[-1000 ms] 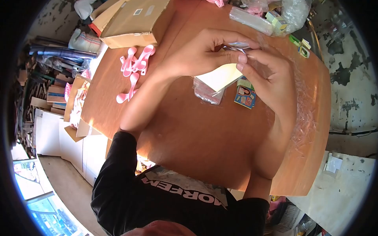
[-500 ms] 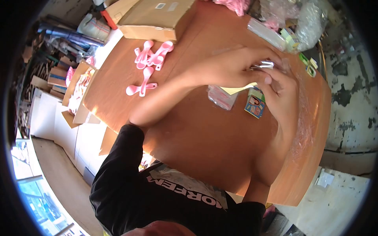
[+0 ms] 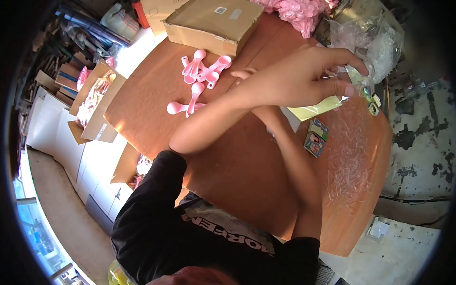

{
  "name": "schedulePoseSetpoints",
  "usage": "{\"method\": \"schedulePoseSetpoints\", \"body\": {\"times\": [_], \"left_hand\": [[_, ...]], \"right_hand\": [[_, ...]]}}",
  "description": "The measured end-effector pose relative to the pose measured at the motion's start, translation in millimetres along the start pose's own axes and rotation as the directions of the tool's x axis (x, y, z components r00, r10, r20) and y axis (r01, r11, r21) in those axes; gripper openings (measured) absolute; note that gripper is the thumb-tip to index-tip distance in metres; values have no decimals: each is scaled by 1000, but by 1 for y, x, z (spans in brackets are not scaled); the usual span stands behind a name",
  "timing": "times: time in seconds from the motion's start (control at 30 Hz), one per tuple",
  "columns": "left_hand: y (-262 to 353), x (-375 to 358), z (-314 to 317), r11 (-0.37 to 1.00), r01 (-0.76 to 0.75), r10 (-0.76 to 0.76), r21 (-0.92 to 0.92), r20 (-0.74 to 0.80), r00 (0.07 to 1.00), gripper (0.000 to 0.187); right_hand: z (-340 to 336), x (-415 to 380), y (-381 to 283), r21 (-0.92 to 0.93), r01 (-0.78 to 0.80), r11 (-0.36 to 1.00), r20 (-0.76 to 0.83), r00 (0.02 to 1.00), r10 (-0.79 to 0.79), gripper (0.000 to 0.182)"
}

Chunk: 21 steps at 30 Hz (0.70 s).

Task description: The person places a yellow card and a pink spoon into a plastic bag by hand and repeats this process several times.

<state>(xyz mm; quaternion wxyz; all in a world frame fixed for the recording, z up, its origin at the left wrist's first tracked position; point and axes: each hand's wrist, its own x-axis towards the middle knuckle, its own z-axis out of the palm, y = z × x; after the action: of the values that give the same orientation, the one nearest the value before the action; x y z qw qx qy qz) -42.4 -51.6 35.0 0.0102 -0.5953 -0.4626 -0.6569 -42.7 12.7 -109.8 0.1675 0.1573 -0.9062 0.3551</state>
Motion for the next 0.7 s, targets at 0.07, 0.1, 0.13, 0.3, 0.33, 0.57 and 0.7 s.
{"method": "schedulePoseSetpoints", "body": {"times": [0.07, 0.1, 0.13, 0.3, 0.33, 0.57, 0.7], "left_hand": [[4, 0, -2, 1000, -3, 4, -25, 9, 1000, 30], [6, 0, -3, 1000, 12, -12, -15, 22, 1000, 30], [8, 1, -4, 1000, 24, -23, -6, 38, 999, 31], [4, 1, -5, 999, 27, -26, -27, 37, 999, 32], [5, 1, -6, 998, 64, -64, -5, 54, 996, 32], [10, 1, -6, 988, 136, -128, -66, 116, 985, 33], [2, 1, 8, 987, 122, -110, -103, 116, 987, 32]], "right_hand": [[32, 43, 4, -83, 265, 961, -41, 962, -269, 35], [37, 49, -8, -87, 266, 960, -41, 962, -270, 35], [34, 59, -24, -264, 279, 923, 65, 960, -272, 31], [46, 72, -20, -663, 438, 607, 237, 892, -385, 15], [47, 68, -16, -672, 430, 603, 236, 896, -376, 15], [-29, -9, -14, -420, -166, 892, -210, 974, 82, 18], [-127, -61, 30, -298, -190, 936, -407, 912, 56, 53]]}}
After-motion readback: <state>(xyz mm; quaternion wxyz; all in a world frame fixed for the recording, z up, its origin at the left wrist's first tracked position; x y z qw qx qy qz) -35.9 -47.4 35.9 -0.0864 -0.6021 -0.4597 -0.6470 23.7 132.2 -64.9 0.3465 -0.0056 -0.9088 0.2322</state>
